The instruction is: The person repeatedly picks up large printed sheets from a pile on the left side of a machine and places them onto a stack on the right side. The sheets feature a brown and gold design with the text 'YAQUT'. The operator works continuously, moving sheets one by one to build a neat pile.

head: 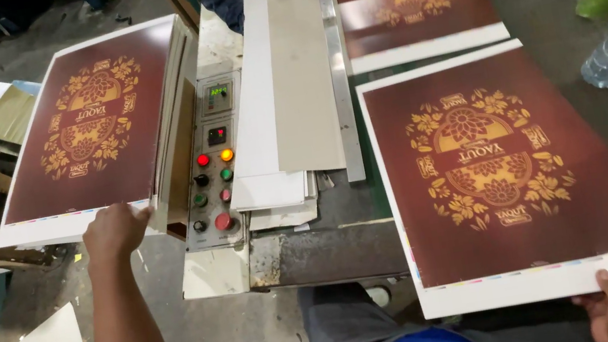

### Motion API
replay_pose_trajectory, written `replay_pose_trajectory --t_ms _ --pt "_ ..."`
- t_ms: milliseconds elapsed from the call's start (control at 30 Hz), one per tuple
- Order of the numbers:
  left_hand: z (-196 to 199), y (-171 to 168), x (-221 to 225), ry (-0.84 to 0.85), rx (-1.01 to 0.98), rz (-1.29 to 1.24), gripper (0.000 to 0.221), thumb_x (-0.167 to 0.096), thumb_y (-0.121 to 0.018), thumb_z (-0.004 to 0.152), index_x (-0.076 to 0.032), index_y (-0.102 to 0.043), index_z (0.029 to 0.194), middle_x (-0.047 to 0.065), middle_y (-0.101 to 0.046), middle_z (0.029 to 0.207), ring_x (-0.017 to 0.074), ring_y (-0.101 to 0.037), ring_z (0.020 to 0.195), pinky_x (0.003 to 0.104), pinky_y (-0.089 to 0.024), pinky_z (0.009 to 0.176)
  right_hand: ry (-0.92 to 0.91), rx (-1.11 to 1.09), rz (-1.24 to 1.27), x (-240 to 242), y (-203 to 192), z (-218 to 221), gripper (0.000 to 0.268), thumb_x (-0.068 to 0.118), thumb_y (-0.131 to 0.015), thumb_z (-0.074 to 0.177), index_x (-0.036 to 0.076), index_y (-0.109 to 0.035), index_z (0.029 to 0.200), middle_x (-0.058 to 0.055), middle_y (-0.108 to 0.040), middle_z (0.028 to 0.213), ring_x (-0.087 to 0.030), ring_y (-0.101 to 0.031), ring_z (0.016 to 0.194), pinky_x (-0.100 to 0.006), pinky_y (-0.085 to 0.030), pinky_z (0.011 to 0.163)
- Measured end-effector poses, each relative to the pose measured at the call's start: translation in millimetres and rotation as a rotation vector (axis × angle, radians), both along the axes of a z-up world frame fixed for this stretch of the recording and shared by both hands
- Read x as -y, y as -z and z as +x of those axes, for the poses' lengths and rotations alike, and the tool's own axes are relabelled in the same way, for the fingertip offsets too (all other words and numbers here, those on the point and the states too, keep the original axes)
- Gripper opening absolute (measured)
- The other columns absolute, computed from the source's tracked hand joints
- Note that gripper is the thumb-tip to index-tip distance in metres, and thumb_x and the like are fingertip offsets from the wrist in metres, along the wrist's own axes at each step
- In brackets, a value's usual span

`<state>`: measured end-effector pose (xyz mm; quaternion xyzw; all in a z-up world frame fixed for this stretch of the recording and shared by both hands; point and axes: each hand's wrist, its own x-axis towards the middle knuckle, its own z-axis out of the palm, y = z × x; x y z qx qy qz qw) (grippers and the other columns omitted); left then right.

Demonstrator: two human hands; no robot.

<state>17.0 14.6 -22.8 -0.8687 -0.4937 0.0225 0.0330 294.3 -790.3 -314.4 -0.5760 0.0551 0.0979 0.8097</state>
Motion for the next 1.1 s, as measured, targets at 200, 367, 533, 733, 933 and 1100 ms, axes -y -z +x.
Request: replay_pose_trajectory --t_ms 200,367,533,733,933,1100 --pt "0.9 -4.3 -6.1 0.151 -0.01 0.219 0.022 -0.02 -0.062 0.097 -0.006 -0.079 0.098 0.026 -0.075 0.096 0.045 -0.074 0.088 0.053 -0.058 0.077 -0.039 0.028 -0.072 -53.5 -21.5 2.2 0.032 0.012 -0.055 0.111 0.004 -0.05 0.142 -0.009 -0.065 0.11 -0.02 -0.065 0.084 -0.034 -0.055 0.06" --pt "-5.8 -12.0 -20.7 0.198 0.015 0.471 0.016 -0.01 -0.063 0.093 -0.006 -0.078 0.09 0.023 -0.075 0.091 0.0422 -0.075 0.082 0.049 -0.059 0.072 -0.159 0.022 -0.117 -115.4 -48.1 45.5 0.028 0.02 -0.056 0.11 0.003 -0.05 0.131 -0.01 -0.069 0.105 -0.02 -0.071 0.081 -0.03 -0.054 0.057" --pt "-12.0 -14.8 -24.9 0.189 0.095 0.478 0.022 -0.028 -0.07 0.097 -0.008 -0.077 0.092 0.021 -0.075 0.089 0.0434 -0.073 0.082 0.051 -0.057 0.071 -0.179 -0.041 -0.113 -150.3 -66.4 91.7 0.034 0.023 -0.055 0.11 0.005 -0.047 0.139 -0.009 -0.069 0.107 -0.021 -0.07 0.084 -0.031 -0.053 0.058" --pt "-18.0 -29.7 -29.0 0.169 0.167 0.523 0.03 -0.038 -0.074 0.099 -0.009 -0.076 0.091 0.02 -0.074 0.087 0.0419 -0.072 0.084 0.052 -0.055 0.072 -0.236 -0.154 -0.106 -135.1 -50.4 70.7 0.062 0.02 -0.053 0.105 0.011 -0.027 0.16 -0.017 -0.071 0.116 -0.022 -0.07 0.09 -0.032 -0.054 0.065" --pt "-3.4 -65.4 -13.1 0.219 0.38 0.418 0.025 -0.034 -0.076 0.099 -0.009 -0.077 0.097 0.021 -0.072 0.087 0.0429 -0.07 0.082 0.053 -0.053 0.071 -0.312 -0.186 -0.193 -129.2 -55.7 33.1 0.053 0.018 -0.054 0.103 0.006 -0.047 0.154 -0.017 -0.074 0.115 -0.023 -0.071 0.09 -0.03 -0.052 0.064" --pt "49.5 -39.6 65.2 0.464 0.806 0.12 0.027 -0.023 -0.071 0.106 -0.003 -0.062 0.089 0.016 -0.068 0.081 0.0322 -0.066 0.074 0.042 -0.052 0.07 -0.37 0.006 -0.377 -178.4 -63.5 57.3 0.051 0.019 -0.06 0.1 0.005 -0.056 0.148 -0.019 -0.073 0.122 -0.025 -0.07 0.099 -0.036 -0.053 0.071"
